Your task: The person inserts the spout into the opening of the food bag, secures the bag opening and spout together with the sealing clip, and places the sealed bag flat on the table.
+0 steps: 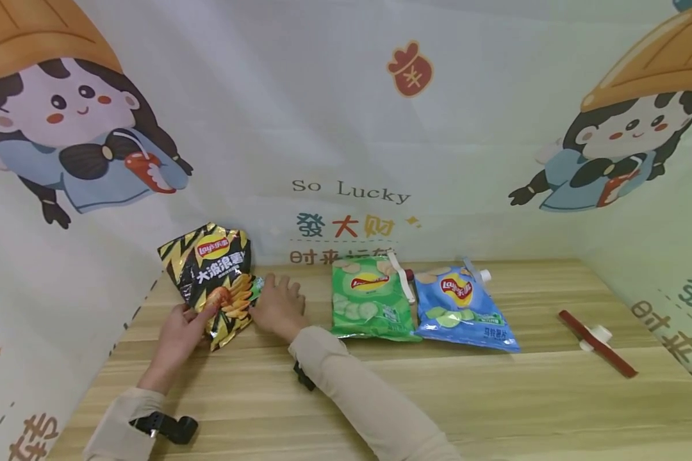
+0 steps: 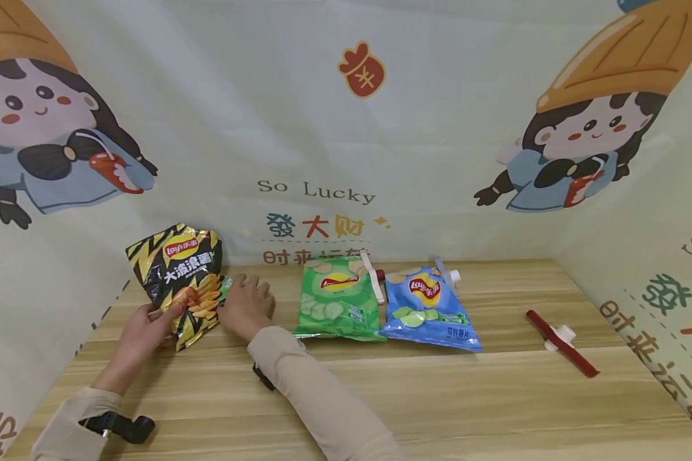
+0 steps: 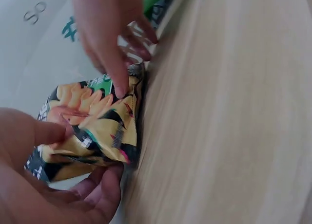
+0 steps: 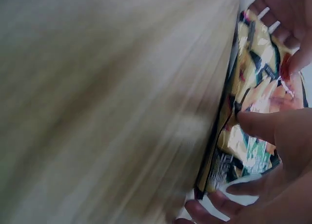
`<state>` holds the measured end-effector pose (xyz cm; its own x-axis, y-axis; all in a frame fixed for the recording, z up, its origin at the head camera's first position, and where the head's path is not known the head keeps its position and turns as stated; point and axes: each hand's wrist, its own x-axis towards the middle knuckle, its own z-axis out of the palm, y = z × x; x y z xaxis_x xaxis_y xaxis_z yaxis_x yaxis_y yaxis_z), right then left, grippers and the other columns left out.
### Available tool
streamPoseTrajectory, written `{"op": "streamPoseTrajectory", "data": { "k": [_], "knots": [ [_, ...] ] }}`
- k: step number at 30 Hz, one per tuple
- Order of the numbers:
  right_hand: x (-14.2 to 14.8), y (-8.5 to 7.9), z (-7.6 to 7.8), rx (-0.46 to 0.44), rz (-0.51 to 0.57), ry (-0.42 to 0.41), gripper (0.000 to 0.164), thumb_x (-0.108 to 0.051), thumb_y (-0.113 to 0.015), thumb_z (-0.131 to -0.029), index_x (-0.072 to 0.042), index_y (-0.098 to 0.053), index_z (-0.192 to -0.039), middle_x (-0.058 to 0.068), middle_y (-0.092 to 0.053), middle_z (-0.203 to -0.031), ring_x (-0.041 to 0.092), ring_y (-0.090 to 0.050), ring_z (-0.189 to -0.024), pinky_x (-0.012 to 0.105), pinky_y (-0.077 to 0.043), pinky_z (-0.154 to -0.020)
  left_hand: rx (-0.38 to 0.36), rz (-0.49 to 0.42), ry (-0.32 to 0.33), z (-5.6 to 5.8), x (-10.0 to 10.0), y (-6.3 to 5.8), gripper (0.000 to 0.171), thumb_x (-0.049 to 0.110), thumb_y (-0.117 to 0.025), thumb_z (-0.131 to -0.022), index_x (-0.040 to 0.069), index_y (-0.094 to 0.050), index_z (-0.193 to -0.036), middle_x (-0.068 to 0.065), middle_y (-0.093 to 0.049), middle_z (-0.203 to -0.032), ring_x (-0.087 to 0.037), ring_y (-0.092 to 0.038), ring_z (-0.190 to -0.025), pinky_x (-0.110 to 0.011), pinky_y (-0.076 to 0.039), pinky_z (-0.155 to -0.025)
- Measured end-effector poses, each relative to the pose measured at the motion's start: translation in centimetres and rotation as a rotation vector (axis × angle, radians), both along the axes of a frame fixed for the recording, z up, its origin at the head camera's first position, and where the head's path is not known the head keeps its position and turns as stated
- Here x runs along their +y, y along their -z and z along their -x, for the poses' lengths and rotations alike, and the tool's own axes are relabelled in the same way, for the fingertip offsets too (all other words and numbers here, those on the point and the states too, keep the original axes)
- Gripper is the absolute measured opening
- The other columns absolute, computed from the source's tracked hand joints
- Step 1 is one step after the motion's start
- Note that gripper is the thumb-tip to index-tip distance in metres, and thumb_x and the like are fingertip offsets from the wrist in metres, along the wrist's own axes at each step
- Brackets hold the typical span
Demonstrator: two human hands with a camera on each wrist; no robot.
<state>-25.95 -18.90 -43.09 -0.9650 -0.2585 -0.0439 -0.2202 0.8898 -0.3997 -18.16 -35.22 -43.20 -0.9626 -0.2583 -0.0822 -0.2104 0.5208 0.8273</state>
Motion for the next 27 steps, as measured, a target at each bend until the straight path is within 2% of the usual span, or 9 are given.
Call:
{"op": "streamPoseTrajectory", "data": {
  "k": [4, 7, 13, 17, 22, 25, 27],
  "knots": [
    [0.4, -0.3, -0.2, -0.021, -0.032, -0.012, 0.063, -0.055, -0.061, -0.093, -0.018, -0.051, -0.143, 0.008, -0.045, -0.132, 0.028, -0.042, -0.126, 0.044, -0.041, -0.098, -0.027, -0.098, 0.008, 0.2, -0.3, 0.4, 0.082, 0.055, -0.051, -0.099, -0.010, -0.030, -0.145, -0.026, -0.052, -0.122, -0.012, -0.056, -0.084, -0.025, -0.053, -0.069],
    [1.0, -0.7, -0.3, -0.038, -0.012, -0.037, 0.058, -0.053, -0.061, -0.094, -0.018, -0.054, -0.139, 0.008, -0.047, -0.129, 0.028, -0.044, -0.121, 0.043, -0.042, -0.095, -0.028, -0.116, 0.035, 0.1, -0.5, 0.6, 0.079, 0.054, -0.054, -0.098, -0.006, -0.032, -0.145, -0.019, -0.051, -0.120, -0.012, -0.054, -0.082, -0.026, -0.051, -0.069],
    [2.5, -1.4, -0.3, -0.046, 0.068, -0.078, 0.044, -0.040, -0.064, -0.096, -0.011, -0.060, -0.129, 0.011, -0.058, -0.122, 0.028, -0.050, -0.113, 0.041, -0.048, -0.086, -0.028, -0.193, 0.104, 0.2, -0.3, 0.4, 0.082, 0.051, -0.056, -0.099, -0.007, -0.026, -0.150, -0.029, -0.043, -0.142, -0.003, -0.056, -0.091, -0.022, -0.053, -0.077],
    [3.1, -1.4, 0.0, -0.032, 0.106, -0.099, 0.035, -0.035, -0.065, -0.096, -0.008, -0.063, -0.118, 0.011, -0.064, -0.113, 0.028, -0.054, -0.109, 0.037, -0.049, -0.081, -0.020, -0.237, 0.125, 0.3, 0.0, 0.3, 0.083, 0.048, -0.056, -0.100, -0.007, -0.022, -0.152, -0.030, -0.041, -0.145, 0.001, -0.057, -0.093, -0.023, -0.053, -0.080],
    [3.9, -1.7, 0.2, 0.017, 0.151, -0.143, 0.019, -0.028, -0.067, -0.094, -0.011, -0.061, -0.095, 0.004, -0.060, -0.083, 0.020, -0.055, -0.079, 0.031, -0.046, -0.063, 0.012, -0.247, 0.140, 0.3, 0.2, 0.1, 0.082, 0.046, -0.055, -0.100, -0.006, -0.021, -0.152, -0.028, -0.043, -0.142, 0.001, -0.056, -0.092, -0.022, -0.053, -0.078],
    [4.8, -2.3, 0.1, 0.051, 0.196, -0.174, 0.016, -0.024, -0.068, -0.094, -0.011, -0.059, -0.092, 0.003, -0.057, -0.077, 0.016, -0.052, -0.066, 0.028, -0.044, -0.054, 0.039, -0.276, 0.166, 0.2, 0.3, -0.3, 0.079, 0.043, -0.055, -0.101, -0.005, -0.021, -0.153, -0.027, -0.045, -0.142, 0.002, -0.059, -0.095, -0.024, -0.054, -0.081],
    [5.5, -2.9, 0.0, 0.061, 0.232, -0.194, 0.015, -0.023, -0.067, -0.095, -0.009, -0.061, -0.098, 0.004, -0.060, -0.079, 0.014, -0.052, -0.061, 0.026, -0.044, -0.050, 0.058, -0.304, 0.179, 0.1, 0.4, -0.6, 0.078, 0.041, -0.055, -0.101, -0.004, -0.020, -0.154, -0.021, -0.051, -0.137, 0.001, -0.061, -0.096, -0.025, -0.055, -0.082]
  ]
}}
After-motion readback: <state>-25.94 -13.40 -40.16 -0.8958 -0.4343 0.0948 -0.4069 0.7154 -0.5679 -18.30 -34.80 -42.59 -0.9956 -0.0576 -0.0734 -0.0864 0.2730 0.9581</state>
